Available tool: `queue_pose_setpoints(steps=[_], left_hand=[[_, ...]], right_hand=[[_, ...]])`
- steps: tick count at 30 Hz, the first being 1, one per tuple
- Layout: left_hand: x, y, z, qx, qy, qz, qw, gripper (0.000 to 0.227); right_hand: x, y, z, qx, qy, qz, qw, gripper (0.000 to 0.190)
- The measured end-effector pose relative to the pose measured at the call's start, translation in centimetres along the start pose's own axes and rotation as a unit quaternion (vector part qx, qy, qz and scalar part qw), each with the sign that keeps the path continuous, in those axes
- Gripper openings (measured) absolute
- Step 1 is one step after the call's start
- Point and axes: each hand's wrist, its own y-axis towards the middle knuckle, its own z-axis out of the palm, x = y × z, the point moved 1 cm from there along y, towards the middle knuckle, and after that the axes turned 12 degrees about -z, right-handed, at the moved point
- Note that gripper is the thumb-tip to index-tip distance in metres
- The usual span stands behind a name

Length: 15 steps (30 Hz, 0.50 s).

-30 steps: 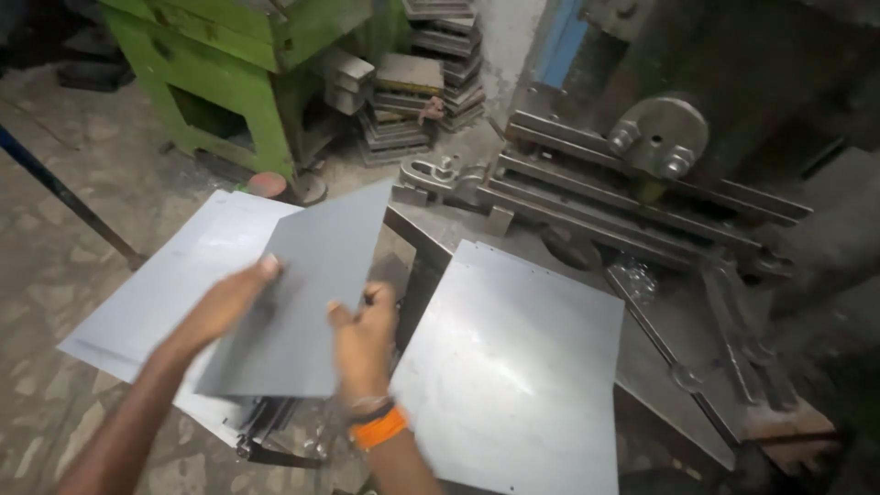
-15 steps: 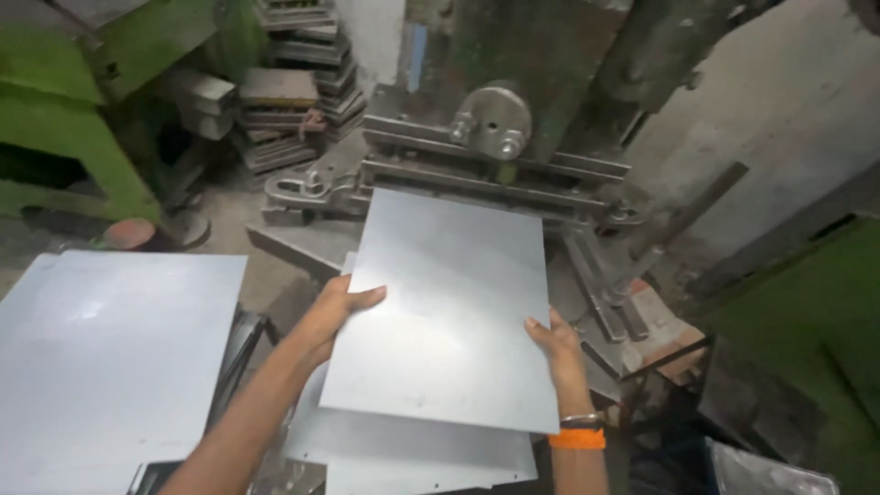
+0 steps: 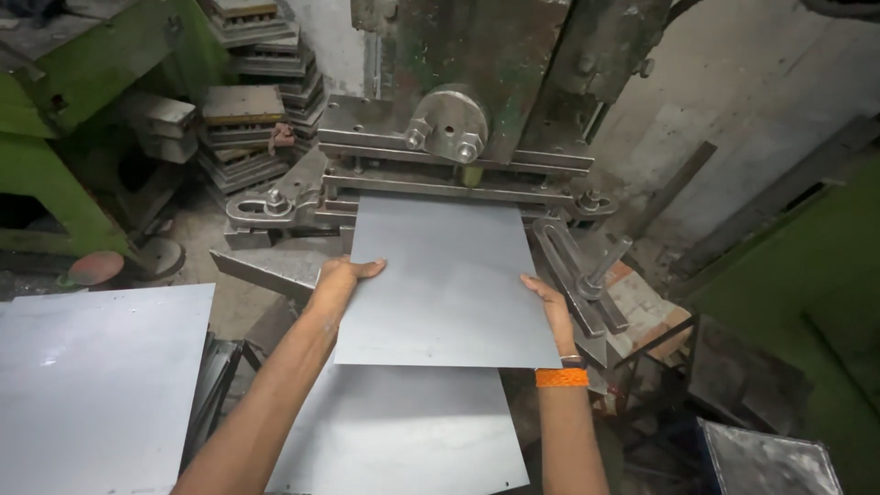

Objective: Using a metal stamping machine to punch holes or shapes into flat metal sheets.

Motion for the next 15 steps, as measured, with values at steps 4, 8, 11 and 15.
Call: queue_pose_setpoints(steps=[4, 8, 11, 15], left_hand=[[-0.2, -2.2, 1.0, 0.003, 0.013, -0.003, 1.0, 0.05], [-0.6, -3.0, 1.0, 0.004, 0.009, 0.01, 1.0, 0.05], [-0.9, -3.6, 1.1, 0.005, 0.007, 0.007, 1.0, 0.05], [-0.6, -2.8, 1.1, 0.004, -0.001, 0.009, 1.0, 0.049]], right_hand=[[-7.9, 4.3, -6.9, 0.08, -0.176, -0.204, 0.96, 0.042], [-5.4, 3.8, -5.2, 0.025, -0.073, -0.105, 0.991, 0.032], [-5.0, 3.4, -5.1, 0.014, -0.045, -0.066, 0.997, 0.031], [-4.6, 2.7, -4.7, 0.037, -0.073, -0.108, 0.991, 0.038]])
